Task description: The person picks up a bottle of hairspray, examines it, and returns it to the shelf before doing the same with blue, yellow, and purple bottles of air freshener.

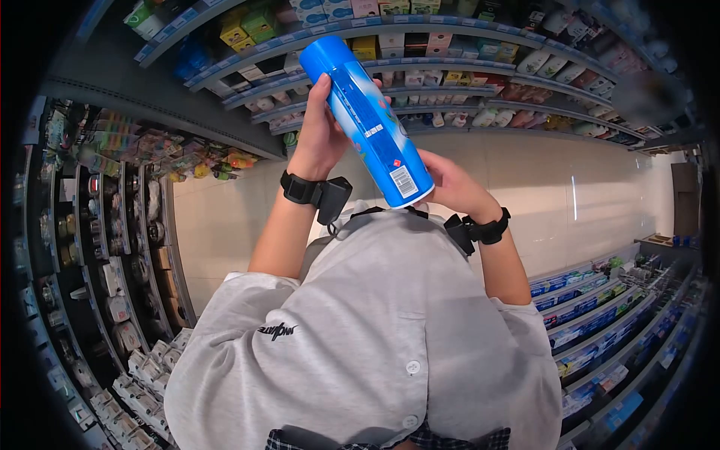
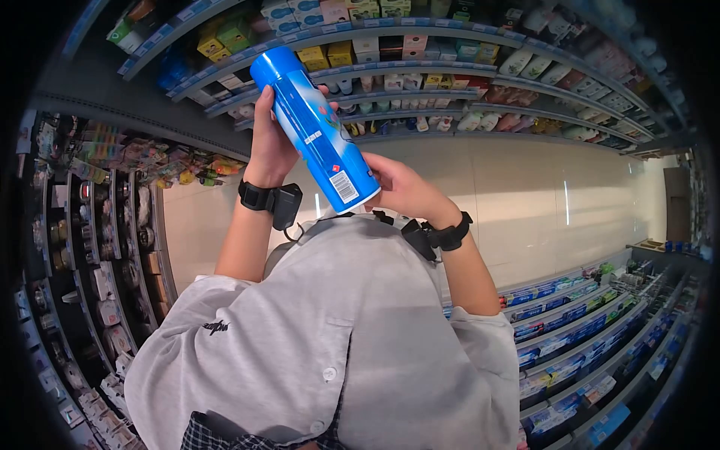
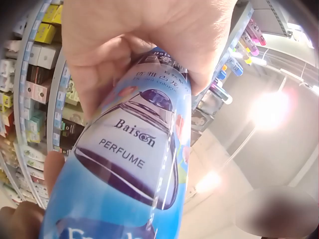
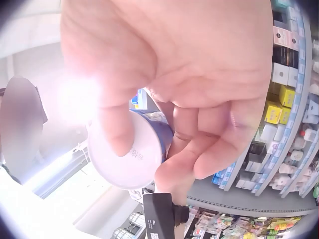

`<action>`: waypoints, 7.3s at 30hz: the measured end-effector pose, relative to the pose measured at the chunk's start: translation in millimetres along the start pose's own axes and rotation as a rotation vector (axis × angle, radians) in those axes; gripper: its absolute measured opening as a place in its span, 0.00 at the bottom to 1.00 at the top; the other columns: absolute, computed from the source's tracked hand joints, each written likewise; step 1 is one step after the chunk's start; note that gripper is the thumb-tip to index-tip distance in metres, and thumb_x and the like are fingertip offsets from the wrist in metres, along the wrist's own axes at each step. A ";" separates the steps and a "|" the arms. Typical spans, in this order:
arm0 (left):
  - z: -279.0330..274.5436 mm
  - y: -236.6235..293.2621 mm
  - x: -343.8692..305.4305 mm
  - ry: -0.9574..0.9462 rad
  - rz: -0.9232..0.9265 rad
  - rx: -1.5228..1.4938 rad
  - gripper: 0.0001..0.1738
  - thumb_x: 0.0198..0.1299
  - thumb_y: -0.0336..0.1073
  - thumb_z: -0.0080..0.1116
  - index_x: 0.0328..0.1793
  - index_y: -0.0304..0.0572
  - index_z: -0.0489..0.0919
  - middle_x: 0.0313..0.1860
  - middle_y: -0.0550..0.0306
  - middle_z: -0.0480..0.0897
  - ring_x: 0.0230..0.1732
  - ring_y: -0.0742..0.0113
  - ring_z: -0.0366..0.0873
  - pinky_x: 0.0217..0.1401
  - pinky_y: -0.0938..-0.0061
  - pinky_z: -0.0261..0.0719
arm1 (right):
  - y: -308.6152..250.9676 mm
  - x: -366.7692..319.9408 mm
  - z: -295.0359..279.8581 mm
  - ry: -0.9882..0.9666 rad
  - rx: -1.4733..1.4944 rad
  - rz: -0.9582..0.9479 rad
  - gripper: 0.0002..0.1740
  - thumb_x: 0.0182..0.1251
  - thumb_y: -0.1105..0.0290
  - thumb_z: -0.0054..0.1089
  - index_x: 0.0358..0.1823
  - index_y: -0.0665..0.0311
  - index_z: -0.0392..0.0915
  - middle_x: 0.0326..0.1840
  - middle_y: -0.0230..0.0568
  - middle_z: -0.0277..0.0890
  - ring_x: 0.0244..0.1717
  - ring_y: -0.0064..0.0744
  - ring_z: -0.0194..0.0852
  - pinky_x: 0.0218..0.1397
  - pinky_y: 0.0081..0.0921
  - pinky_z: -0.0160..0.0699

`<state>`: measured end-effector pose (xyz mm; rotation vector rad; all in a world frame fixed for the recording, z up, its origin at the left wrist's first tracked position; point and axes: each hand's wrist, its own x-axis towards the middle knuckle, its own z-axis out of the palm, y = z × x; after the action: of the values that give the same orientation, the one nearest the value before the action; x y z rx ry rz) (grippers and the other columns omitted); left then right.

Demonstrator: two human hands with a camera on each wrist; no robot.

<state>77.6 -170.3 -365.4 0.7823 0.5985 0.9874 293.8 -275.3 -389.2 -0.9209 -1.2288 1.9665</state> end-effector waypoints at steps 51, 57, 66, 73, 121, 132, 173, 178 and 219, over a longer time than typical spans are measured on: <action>-185.0 83.3 -63.1 0.097 0.110 0.113 0.37 0.67 0.64 0.55 0.65 0.37 0.72 0.53 0.52 0.83 0.50 0.66 0.85 0.53 0.69 0.85 | 3.0 143.7 127.0 0.254 -0.587 -0.363 0.37 0.62 0.65 0.72 0.71 0.70 0.69 0.52 0.41 0.83 0.52 0.27 0.83 0.56 0.27 0.81; -185.5 75.1 -64.7 0.138 0.013 0.003 0.34 0.72 0.61 0.50 0.66 0.36 0.72 0.54 0.52 0.84 0.51 0.67 0.85 0.53 0.67 0.86 | -2.6 139.7 139.6 0.313 -0.416 -0.319 0.36 0.68 0.60 0.68 0.72 0.68 0.67 0.56 0.41 0.81 0.54 0.28 0.81 0.56 0.26 0.81; -188.7 67.6 -73.2 0.144 -0.006 -0.103 0.33 0.72 0.57 0.51 0.66 0.34 0.70 0.53 0.50 0.84 0.51 0.64 0.85 0.51 0.68 0.88 | 1.4 138.2 143.7 0.297 -0.440 -0.346 0.36 0.66 0.66 0.69 0.73 0.68 0.66 0.58 0.44 0.80 0.55 0.30 0.81 0.60 0.31 0.79; -194.1 62.0 -79.4 0.141 0.002 -0.143 0.33 0.73 0.56 0.52 0.69 0.34 0.68 0.56 0.46 0.83 0.52 0.62 0.85 0.52 0.65 0.88 | 4.7 139.6 145.8 0.256 -0.451 -0.370 0.38 0.62 0.73 0.71 0.73 0.68 0.65 0.58 0.44 0.80 0.55 0.31 0.81 0.60 0.30 0.79; -187.9 79.8 -91.1 0.048 0.237 0.042 0.42 0.62 0.56 0.63 0.72 0.36 0.63 0.58 0.45 0.81 0.55 0.57 0.84 0.54 0.63 0.86 | 27.0 135.3 110.5 -0.165 -0.096 0.000 0.45 0.63 0.43 0.66 0.70 0.67 0.64 0.53 0.44 0.80 0.46 0.31 0.82 0.47 0.25 0.79; -195.0 63.1 -82.8 0.062 0.181 -0.063 0.43 0.61 0.62 0.61 0.70 0.35 0.66 0.62 0.43 0.80 0.61 0.54 0.80 0.64 0.59 0.80 | -0.6 127.9 134.6 0.192 -0.961 -0.336 0.51 0.54 0.53 0.77 0.73 0.72 0.62 0.60 0.45 0.77 0.50 0.31 0.81 0.51 0.27 0.80; -172.0 73.1 -105.5 0.147 0.169 0.022 0.39 0.64 0.63 0.60 0.65 0.35 0.73 0.54 0.48 0.84 0.54 0.62 0.84 0.62 0.65 0.80 | 34.4 127.8 123.7 -0.032 -0.270 -0.009 0.40 0.62 0.47 0.68 0.66 0.68 0.67 0.51 0.48 0.82 0.49 0.36 0.83 0.54 0.29 0.77; -168.9 77.3 -104.4 0.157 0.164 0.135 0.37 0.68 0.62 0.56 0.67 0.34 0.70 0.58 0.50 0.81 0.58 0.63 0.82 0.67 0.65 0.77 | 28.3 130.3 143.5 0.309 -0.914 -0.289 0.46 0.53 0.63 0.78 0.71 0.70 0.64 0.51 0.48 0.83 0.45 0.35 0.85 0.52 0.28 0.81; -194.1 20.6 -85.2 -0.112 0.150 -0.539 0.39 0.68 0.58 0.57 0.75 0.39 0.63 0.66 0.43 0.75 0.67 0.48 0.74 0.73 0.48 0.69 | 42.0 115.6 137.6 0.190 -0.342 -0.146 0.39 0.68 0.59 0.65 0.73 0.72 0.60 0.60 0.42 0.75 0.54 0.28 0.77 0.54 0.25 0.77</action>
<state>-115.3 -181.3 -455.1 0.3995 0.1592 1.1665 110.8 -263.3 -410.2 -1.1224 -1.5000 1.5438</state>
